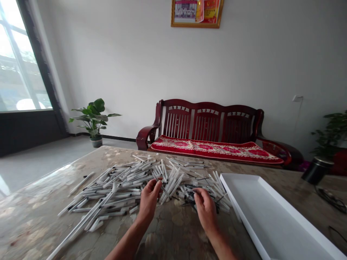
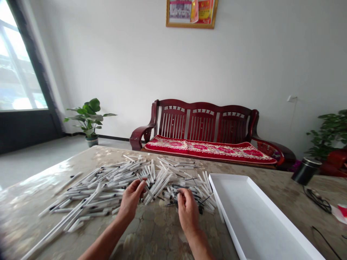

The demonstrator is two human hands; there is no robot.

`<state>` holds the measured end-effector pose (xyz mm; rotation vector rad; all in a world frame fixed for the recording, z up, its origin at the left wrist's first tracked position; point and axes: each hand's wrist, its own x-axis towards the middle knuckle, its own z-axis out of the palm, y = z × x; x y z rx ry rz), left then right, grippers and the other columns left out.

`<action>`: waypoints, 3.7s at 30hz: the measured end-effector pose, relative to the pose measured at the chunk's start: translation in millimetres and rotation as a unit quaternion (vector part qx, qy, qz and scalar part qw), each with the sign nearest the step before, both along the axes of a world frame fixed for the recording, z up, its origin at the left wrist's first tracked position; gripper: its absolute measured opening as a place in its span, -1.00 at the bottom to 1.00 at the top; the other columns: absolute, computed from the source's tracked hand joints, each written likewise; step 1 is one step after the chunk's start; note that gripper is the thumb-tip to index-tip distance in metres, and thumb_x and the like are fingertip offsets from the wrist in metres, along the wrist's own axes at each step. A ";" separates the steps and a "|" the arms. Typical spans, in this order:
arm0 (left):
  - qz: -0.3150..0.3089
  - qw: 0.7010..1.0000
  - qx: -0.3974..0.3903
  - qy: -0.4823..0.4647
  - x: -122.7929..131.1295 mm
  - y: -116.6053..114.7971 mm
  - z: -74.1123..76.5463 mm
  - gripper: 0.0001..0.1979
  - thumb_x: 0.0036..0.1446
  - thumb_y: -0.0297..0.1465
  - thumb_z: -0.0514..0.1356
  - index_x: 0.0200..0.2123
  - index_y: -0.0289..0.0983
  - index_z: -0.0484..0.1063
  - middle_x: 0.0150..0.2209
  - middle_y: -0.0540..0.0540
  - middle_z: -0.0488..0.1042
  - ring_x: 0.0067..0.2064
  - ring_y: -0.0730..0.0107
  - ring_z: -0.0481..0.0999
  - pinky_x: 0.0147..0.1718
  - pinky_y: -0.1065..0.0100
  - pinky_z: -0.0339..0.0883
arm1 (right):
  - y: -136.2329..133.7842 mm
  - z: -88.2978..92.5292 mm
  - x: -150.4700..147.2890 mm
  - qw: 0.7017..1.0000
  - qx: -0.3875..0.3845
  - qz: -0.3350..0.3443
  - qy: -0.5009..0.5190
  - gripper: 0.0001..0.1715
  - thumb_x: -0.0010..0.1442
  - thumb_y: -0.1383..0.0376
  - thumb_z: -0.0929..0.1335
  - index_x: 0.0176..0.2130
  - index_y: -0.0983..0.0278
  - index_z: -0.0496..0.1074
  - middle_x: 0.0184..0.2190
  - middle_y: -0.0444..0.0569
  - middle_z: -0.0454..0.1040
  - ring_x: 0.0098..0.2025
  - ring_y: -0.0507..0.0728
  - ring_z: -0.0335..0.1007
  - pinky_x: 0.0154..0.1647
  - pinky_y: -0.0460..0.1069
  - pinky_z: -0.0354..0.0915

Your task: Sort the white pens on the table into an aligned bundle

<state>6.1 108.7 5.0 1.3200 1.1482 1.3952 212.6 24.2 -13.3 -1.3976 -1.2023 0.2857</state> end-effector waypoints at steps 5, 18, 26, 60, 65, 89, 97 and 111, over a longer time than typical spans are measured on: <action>-0.087 0.966 -0.140 -0.200 23.5 -14.0 -4.0 -0.41 -0.34 -0.01 0.46 -0.31 -0.31 0.50 -0.46 0.01 0.50 -0.44 0.45 0.50 -0.48 0.47 0.32 | -9.9 8.3 -17.1 0.993 -0.084 0.063 -0.047 -0.54 0.31 -0.02 0.23 -0.39 0.18 0.51 -0.51 -0.09 0.51 -0.44 0.14 0.42 -0.39 -0.05 0.22; -0.152 0.929 -0.192 -0.276 32.6 -25.2 -1.4 -0.50 -0.41 -0.19 0.56 -0.39 -0.31 0.53 -0.44 -0.04 0.60 -0.39 0.42 0.59 -0.41 0.49 0.44 | -3.9 4.5 -12.3 0.992 -0.118 0.036 -0.041 -0.46 0.26 -0.08 0.18 -0.51 0.20 0.36 -0.64 -0.13 0.36 -0.55 0.09 0.28 -0.49 -0.06 0.10; -0.153 0.926 -0.195 -0.286 37.7 -27.9 -4.7 -0.48 -0.43 -0.19 0.57 -0.39 -0.32 0.52 -0.45 -0.04 0.61 -0.40 0.41 0.60 -0.40 0.47 0.47 | 3.9 -7.4 -6.2 0.991 -0.113 0.060 0.033 -0.44 0.24 -0.12 0.22 -0.52 0.21 0.38 -0.67 -0.16 0.32 -0.60 0.08 0.26 -0.57 -0.08 0.14; -0.105 0.925 -0.217 -0.294 41.1 -28.6 -10.8 -0.62 -0.31 -0.29 0.55 -0.47 -0.34 0.51 -0.49 -0.03 0.58 -0.41 0.44 0.60 -0.38 0.51 0.49 | -0.3 1.8 -7.8 0.997 -0.046 0.008 -0.067 -0.71 0.25 0.12 0.29 -0.21 0.19 0.55 -0.23 -0.02 0.63 -0.20 0.16 0.54 -0.16 -0.05 0.36; -0.106 0.923 -0.219 -0.297 42.2 -30.1 -9.1 -0.61 -0.34 -0.29 0.56 -0.48 -0.33 0.51 -0.51 -0.02 0.56 -0.42 0.43 0.59 -0.39 0.50 0.49 | 0.8 1.7 -6.8 0.988 -0.103 -0.021 -0.113 -0.58 0.31 0.06 0.22 -0.34 0.16 0.55 -0.43 -0.04 0.60 -0.35 0.16 0.53 -0.32 -0.05 0.32; -0.075 0.918 -0.240 -0.305 44.7 -32.3 -8.2 -0.72 -0.08 -0.34 0.47 -0.50 -0.33 0.43 -0.51 -0.09 0.58 -0.43 0.35 0.63 -0.42 0.46 0.52 | 6.7 3.6 1.5 0.987 -0.002 -0.018 -0.158 -0.75 0.23 0.20 0.32 -0.30 0.16 0.61 -0.34 -0.03 0.63 -0.26 0.15 0.53 -0.17 -0.03 0.36; -0.038 0.915 -0.251 -0.314 41.8 -28.0 -1.9 -0.81 0.11 -0.46 0.35 -0.48 -0.34 0.42 -0.50 -0.12 0.59 -0.45 0.42 0.62 -0.44 0.51 0.52 | 12.3 -4.9 17.1 0.986 -0.001 -0.047 -0.161 -0.72 0.23 0.21 0.30 -0.20 0.18 0.60 -0.25 0.01 0.62 -0.18 0.18 0.51 -0.09 0.03 0.37; -0.075 0.914 -0.245 -0.315 43.2 -30.6 -5.5 -0.81 0.05 -0.43 0.40 -0.46 -0.34 0.44 -0.49 -0.07 0.57 -0.41 0.38 0.63 -0.41 0.48 0.53 | 6.3 3.0 4.5 0.989 0.002 -0.029 -0.144 -0.71 0.26 0.15 0.29 -0.35 0.20 0.54 -0.34 0.00 0.57 -0.23 0.17 0.46 -0.15 0.00 0.32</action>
